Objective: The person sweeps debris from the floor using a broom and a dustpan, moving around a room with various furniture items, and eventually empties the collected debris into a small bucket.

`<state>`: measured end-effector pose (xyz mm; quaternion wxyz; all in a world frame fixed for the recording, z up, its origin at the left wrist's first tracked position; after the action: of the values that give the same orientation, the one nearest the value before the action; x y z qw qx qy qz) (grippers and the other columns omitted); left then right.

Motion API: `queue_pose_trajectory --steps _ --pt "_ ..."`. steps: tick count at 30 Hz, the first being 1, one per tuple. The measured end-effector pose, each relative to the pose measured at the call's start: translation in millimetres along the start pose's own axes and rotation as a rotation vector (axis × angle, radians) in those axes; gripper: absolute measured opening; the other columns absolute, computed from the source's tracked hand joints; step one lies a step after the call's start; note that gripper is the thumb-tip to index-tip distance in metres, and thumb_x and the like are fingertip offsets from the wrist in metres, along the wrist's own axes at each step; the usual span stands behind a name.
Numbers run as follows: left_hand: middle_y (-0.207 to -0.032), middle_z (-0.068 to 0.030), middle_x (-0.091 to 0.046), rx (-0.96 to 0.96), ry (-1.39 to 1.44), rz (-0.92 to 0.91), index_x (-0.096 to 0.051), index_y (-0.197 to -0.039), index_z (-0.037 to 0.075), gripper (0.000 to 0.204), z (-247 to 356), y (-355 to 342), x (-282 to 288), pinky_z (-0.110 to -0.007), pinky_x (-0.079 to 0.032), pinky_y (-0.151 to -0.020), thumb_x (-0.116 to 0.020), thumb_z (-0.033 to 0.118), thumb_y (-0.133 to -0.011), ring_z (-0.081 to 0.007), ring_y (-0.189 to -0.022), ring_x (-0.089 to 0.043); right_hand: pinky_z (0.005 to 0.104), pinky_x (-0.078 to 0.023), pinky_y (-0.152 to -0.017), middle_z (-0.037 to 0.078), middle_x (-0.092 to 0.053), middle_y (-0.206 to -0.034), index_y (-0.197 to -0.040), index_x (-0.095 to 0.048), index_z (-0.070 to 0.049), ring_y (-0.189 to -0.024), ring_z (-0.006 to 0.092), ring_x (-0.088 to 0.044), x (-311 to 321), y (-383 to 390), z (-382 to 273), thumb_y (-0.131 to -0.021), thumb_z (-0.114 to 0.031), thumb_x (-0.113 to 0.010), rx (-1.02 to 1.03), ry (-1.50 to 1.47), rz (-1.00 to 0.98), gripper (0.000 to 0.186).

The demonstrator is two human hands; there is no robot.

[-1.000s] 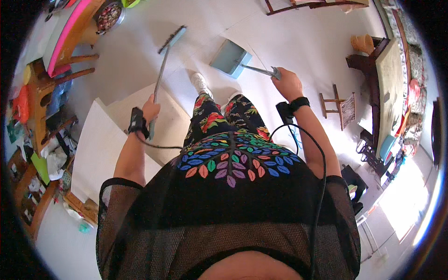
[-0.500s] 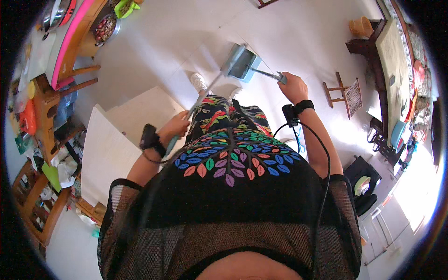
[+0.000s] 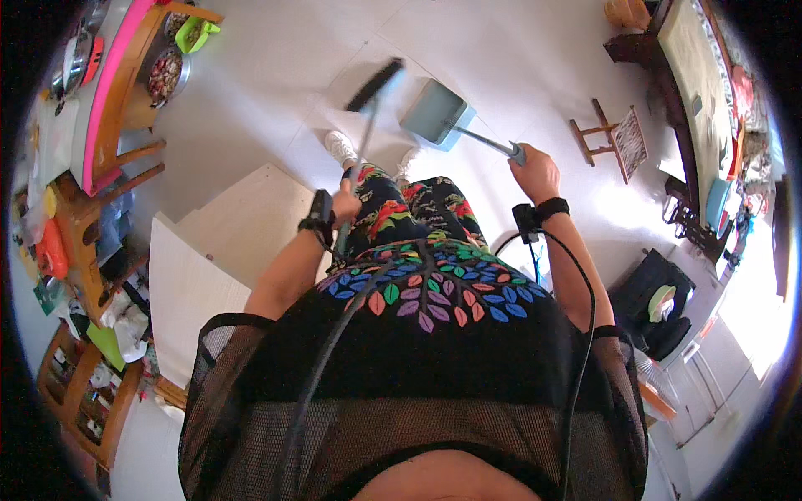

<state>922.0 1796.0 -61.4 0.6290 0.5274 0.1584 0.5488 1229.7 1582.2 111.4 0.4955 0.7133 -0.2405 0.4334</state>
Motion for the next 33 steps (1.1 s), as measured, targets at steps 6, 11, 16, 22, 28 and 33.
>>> queue_pose_trajectory --steps 6,11,16,22,28,33 --pt "-0.058 -0.0013 -0.044 -0.096 0.775 -0.27 -0.046 -0.106 0.004 0.033 5 51 0 -0.025 -0.035 -0.038 -0.048 0.007 -0.073 -0.0112 -0.043 -0.043 0.0403 -0.047 -0.069 0.013 -0.062 -0.083 -0.095 -0.06 -0.013 -0.079 0.0315 -0.059 6 4 20 -0.072 -0.025 -0.057 0.004 -0.049 0.001 0.026" --pt "-0.056 -0.0067 -0.048 0.173 0.537 -0.06 -0.027 -0.131 0.01 0.06 -6 78 92 -0.031 -0.039 -0.036 -0.045 0.009 -0.073 -0.0164 -0.04 -0.047 0.0404 -0.047 -0.07 0.014 -0.062 -0.084 -0.096 -0.06 -0.012 -0.08 0.0316 -0.059 6 27 74 -0.071 -0.026 -0.059 -0.088 -0.172 0.014 0.029" --pt "-0.08 -0.0219 -0.058 0.185 0.241 0.063 -0.023 -0.133 0.007 0.069 -21 -6 70 -0.039 -0.047 -0.052 -0.046 0.012 -0.068 -0.0291 -0.056 -0.058 0.0402 -0.048 -0.068 0.015 -0.062 -0.082 -0.098 -0.06 -0.014 -0.077 0.0329 -0.06 -17 47 96 -0.071 -0.026 -0.06 -0.095 -0.112 0.038 0.029" --pt "-0.096 -0.0208 -0.057 -0.211 0.209 0.039 -0.04 -0.124 0.008 0.053 9 -32 -47 -0.034 -0.046 -0.055 -0.053 0.019 -0.073 -0.0259 -0.06 -0.058 0.0443 -0.048 -0.065 0.016 -0.061 -0.078 -0.091 -0.061 -0.016 -0.074 0.0354 -0.059 -33 49 117 -0.07 -0.027 -0.06 -0.096 -0.093 0.074 0.023" --pt "-0.078 -0.002 -0.053 -0.281 0.265 -0.412 -0.044 -0.121 0.009 0.045 127 65 34 -0.019 -0.039 -0.053 -0.05 0.009 -0.076 -0.0077 -0.065 -0.049 0.0422 -0.047 -0.073 0.013 -0.062 -0.086 -0.099 -0.059 -0.02 -0.083 0.0317 -0.059 -27 83 143 -0.07 -0.03 -0.057 -0.204 -0.171 -0.057 0.031" --pt "-0.063 0.001 -0.043 -0.216 0.292 -0.345 -0.042 -0.115 0.005 0.04 149 92 102 -0.022 -0.035 -0.045 -0.048 0.009 -0.076 -0.0073 -0.051 -0.042 0.0388 -0.047 -0.077 0.013 -0.062 -0.094 -0.112 -0.054 -0.02 -0.087 0.0302 -0.059 -47 98 165 -0.062 -0.031 -0.062 -0.26 -0.376 -0.283 0.052"
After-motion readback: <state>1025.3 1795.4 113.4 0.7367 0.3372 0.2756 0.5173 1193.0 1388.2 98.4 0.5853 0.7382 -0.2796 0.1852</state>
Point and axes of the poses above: each hand's wrist, its own y-axis away from the middle knuckle, its own x-axis out of the back of the hand, z = x × y, the point moved 8 cm from there along -y, towards the middle knuckle
